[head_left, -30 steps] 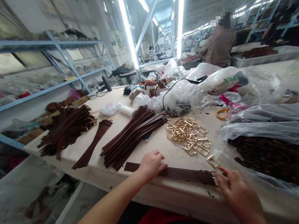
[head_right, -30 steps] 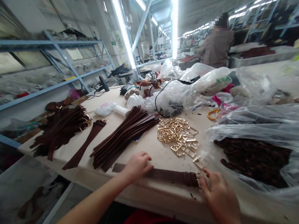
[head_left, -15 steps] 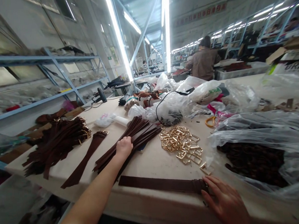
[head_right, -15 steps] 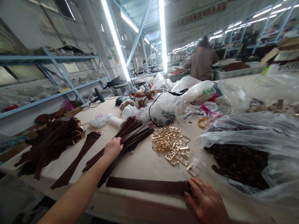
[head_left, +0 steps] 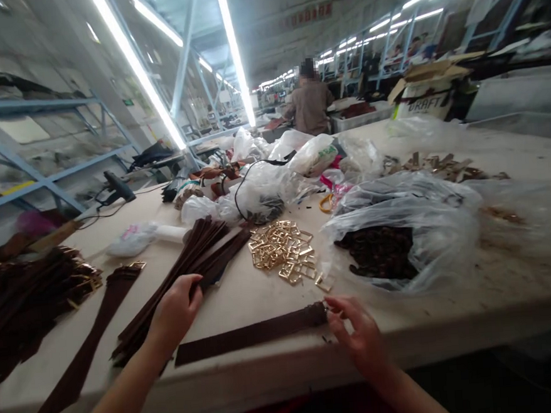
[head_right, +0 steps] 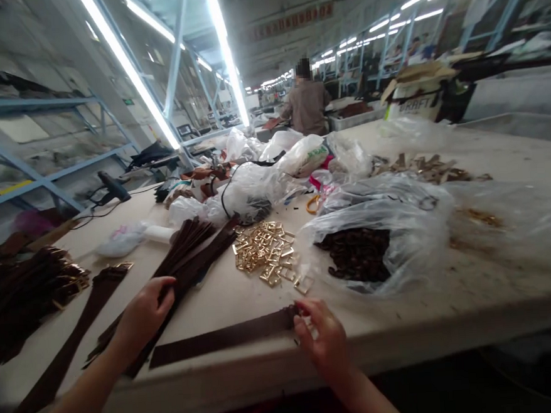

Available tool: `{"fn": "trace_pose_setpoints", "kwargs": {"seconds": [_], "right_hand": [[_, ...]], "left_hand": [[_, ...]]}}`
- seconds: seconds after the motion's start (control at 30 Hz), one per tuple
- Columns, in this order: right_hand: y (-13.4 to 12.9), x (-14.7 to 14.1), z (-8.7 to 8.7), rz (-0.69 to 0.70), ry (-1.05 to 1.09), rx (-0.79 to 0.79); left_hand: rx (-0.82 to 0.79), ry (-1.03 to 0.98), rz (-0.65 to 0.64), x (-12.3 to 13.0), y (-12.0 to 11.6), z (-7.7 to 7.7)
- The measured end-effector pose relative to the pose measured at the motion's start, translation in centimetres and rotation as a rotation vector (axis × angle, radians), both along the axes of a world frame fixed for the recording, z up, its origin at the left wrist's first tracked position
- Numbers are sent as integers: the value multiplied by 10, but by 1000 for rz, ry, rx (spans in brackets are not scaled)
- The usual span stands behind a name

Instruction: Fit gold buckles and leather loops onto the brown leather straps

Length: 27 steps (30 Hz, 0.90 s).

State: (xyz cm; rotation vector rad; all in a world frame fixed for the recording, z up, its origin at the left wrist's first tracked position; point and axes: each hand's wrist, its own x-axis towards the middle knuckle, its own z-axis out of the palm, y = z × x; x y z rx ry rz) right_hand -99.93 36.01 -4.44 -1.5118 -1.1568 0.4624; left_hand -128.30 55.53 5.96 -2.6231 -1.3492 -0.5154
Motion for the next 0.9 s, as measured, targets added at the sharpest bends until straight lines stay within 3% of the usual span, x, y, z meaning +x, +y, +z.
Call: {"fn": "trace_pose_setpoints", "kwargs": {"seconds": [0.13,0.2,0.27,0.37,0.47,0.57,0.67,0.73,0.8,0.9], "right_hand": [[3,-17,26,276,752,-167],[4,-19,32,245,978,-192],[3,-21,33,165,1079,-234],[0,-26,31,161,1141,-277],[-4,-35,31,311,1134,-316],[-5,-28,38,453,905,-316],[1,9,47,424,536,-263],[10,44,50,191,227,-259],[21,76,50,-57,-222,-332],[39,108,40,-159,-661,-590]], "left_hand": [[18,-51,-291,16,-69,-14],[50,-30,-408,20,-97,-26],[-24,-31,-487,23,-116,-36],[-344,-98,-425,36,-128,-44],[-870,-171,-254,59,-129,-41],[-1389,-260,-220,80,-127,-36],[-1680,-384,-121,89,-125,-33],[-1755,-448,-62,90,-124,-32],[-1791,-489,-29,90,-123,-33],[-1820,-542,-31,92,-124,-32]]}}
